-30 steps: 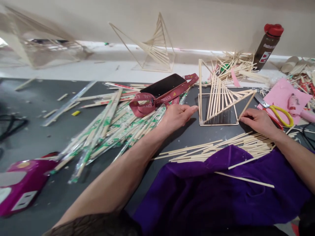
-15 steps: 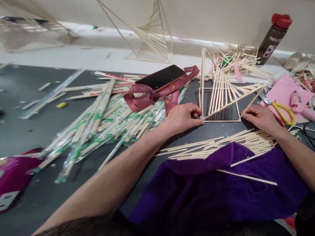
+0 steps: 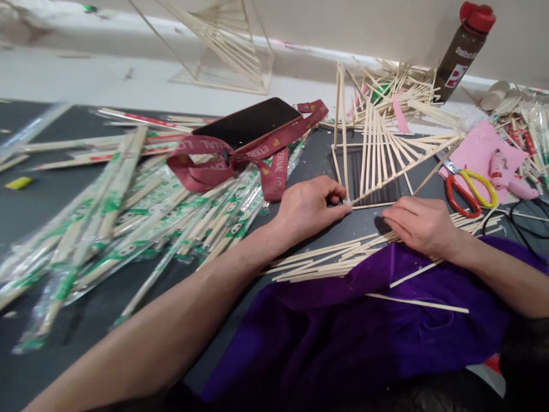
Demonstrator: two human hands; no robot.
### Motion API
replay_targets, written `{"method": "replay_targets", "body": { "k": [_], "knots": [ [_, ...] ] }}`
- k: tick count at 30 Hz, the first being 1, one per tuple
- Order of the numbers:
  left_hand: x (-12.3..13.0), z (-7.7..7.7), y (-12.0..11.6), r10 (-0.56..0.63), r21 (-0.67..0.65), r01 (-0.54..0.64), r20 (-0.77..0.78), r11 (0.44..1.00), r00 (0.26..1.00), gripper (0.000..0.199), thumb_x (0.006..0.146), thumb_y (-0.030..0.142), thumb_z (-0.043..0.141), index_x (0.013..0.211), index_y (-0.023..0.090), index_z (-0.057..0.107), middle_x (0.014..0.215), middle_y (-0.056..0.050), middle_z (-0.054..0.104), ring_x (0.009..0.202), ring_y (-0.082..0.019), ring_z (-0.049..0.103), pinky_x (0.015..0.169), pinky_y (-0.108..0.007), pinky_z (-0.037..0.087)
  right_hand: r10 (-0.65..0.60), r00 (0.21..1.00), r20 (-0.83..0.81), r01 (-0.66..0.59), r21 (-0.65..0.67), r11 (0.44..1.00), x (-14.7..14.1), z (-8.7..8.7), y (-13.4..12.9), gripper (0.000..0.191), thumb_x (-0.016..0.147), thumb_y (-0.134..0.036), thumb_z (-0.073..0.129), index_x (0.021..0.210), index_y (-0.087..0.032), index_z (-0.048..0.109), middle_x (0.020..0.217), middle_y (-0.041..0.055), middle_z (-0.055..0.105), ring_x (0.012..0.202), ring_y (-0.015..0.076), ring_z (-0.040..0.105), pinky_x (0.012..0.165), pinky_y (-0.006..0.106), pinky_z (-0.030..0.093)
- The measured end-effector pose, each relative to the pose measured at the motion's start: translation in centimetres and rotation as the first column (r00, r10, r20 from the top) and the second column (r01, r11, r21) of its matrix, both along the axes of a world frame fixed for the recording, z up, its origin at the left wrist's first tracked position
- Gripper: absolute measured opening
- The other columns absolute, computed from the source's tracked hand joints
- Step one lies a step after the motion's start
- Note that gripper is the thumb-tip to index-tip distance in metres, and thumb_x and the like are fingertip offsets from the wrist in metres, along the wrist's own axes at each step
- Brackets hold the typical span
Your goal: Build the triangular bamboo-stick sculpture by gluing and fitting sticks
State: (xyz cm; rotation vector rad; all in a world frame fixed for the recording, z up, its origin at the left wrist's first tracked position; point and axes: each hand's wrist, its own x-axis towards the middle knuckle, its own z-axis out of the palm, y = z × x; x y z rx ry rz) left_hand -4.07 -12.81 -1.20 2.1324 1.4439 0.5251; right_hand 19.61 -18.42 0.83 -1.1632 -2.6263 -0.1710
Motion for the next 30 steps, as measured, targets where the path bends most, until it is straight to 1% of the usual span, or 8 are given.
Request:
{"method": "replay_targets", "body": {
  "k": [4,9,11,13,16,21,26,30],
  "knots": [
    [0.3,-0.3,-0.1,-0.038,0.032,0.038,0.021,0.999,0.999,0.020,0.073,0.033,0.064,0.086,0.018,0.068,0.079,-0.001,0.065,0.067,-0.015,0.056,0.061,-0.026,0.037,-0.120,0.986,0.118,0.115,0.056,0.992,-1.6,-0.7,0.7,0.029,0.096,-0.026,0.042,0.095,-0.019,0.070,0.081,0.0050,0.066,0.067,0.0143,0.055,0.059,0.031,0.032],
    [-0.1,-0.3,0.5,-0.137,0.074,0.135,0.017,0.988,0.990,0.019,0.075,0.030,0.064,0.088,0.019,0.069,0.081,-0.001,0.064,0.074,-0.016,0.057,0.065,-0.026,0.038,-0.140,0.971,0.192,0.122,0.103,0.987,-1.9,-1.5,1.3,0.026,0.095,-0.025,0.045,0.089,-0.020,0.070,0.074,0.0041,0.063,0.063,0.0140,0.051,0.057,0.032,0.027],
    [-0.5,-0.2,1.0,-0.179,0.052,0.177,0.045,0.983,0.983,0.020,0.072,0.025,0.065,0.090,0.019,0.069,0.082,-0.001,0.064,0.074,-0.015,0.057,0.067,-0.025,0.039,-0.155,0.966,0.205,0.134,0.114,0.984,-1.8,-1.8,1.6,0.028,0.095,-0.026,0.044,0.086,-0.020,0.070,0.072,0.0042,0.063,0.063,0.0141,0.051,0.056,0.032,0.026],
    [-0.8,-0.2,1.4,-0.193,0.017,0.193,0.081,0.981,0.978,0.023,0.069,0.021,0.067,0.092,0.019,0.069,0.082,0.001,0.063,0.073,-0.015,0.056,0.068,-0.024,0.040,-0.165,0.966,0.201,0.143,0.118,0.983,-1.8,-2.0,1.8,0.030,0.096,-0.027,0.043,0.084,-0.019,0.070,0.070,0.0042,0.063,0.062,0.0141,0.051,0.056,0.032,0.024],
    [-1.1,-0.2,1.5,-0.181,-0.014,0.184,0.099,0.983,0.978,0.023,0.066,0.018,0.069,0.088,0.018,0.069,0.079,0.002,0.062,0.071,-0.014,0.056,0.068,-0.024,0.041,-0.155,0.973,0.171,0.138,0.112,0.984,-1.9,-2.1,2.2,0.034,0.097,-0.029,0.041,0.083,-0.019,0.070,0.070,0.0043,0.064,0.061,0.0136,0.052,0.055,0.032,0.024],
    [-0.7,-0.4,0.8,-0.124,0.017,0.123,0.107,0.992,0.986,0.017,0.067,0.021,0.069,0.084,0.019,0.069,0.076,0.002,0.061,0.070,-0.014,0.056,0.068,-0.025,0.040,-0.163,0.975,0.150,0.148,0.109,0.983,-2.0,-2.4,2.5,0.036,0.097,-0.030,0.040,0.081,-0.019,0.070,0.068,0.0039,0.064,0.061,0.0130,0.053,0.055,0.031,0.025],
    [-0.5,-0.6,0.5,-0.067,0.039,0.063,0.117,0.997,0.991,0.021,0.068,0.022,0.068,0.089,0.019,0.069,0.081,0.000,0.063,0.070,-0.014,0.056,0.066,-0.025,0.041,-0.162,0.980,0.112,0.152,0.088,0.984,-2.4,-2.5,2.9,0.038,0.097,-0.030,0.038,0.078,-0.018,0.070,0.069,0.0046,0.064,0.060,0.0130,0.050,0.056,0.031,0.025],
    [-0.5,-0.7,0.4,-0.017,0.015,0.016,0.114,1.000,0.993,0.020,0.071,0.025,0.065,0.089,0.017,0.070,0.079,0.000,0.065,0.067,-0.013,0.056,0.063,-0.024,0.041,-0.151,0.984,0.099,0.146,0.053,0.988,-2.8,-2.5,3.2,0.038,0.096,-0.029,0.039,0.076,-0.017,0.069,0.070,0.0053,0.064,0.059,0.0125,0.048,0.056,0.031,0.023]
  ]
}}
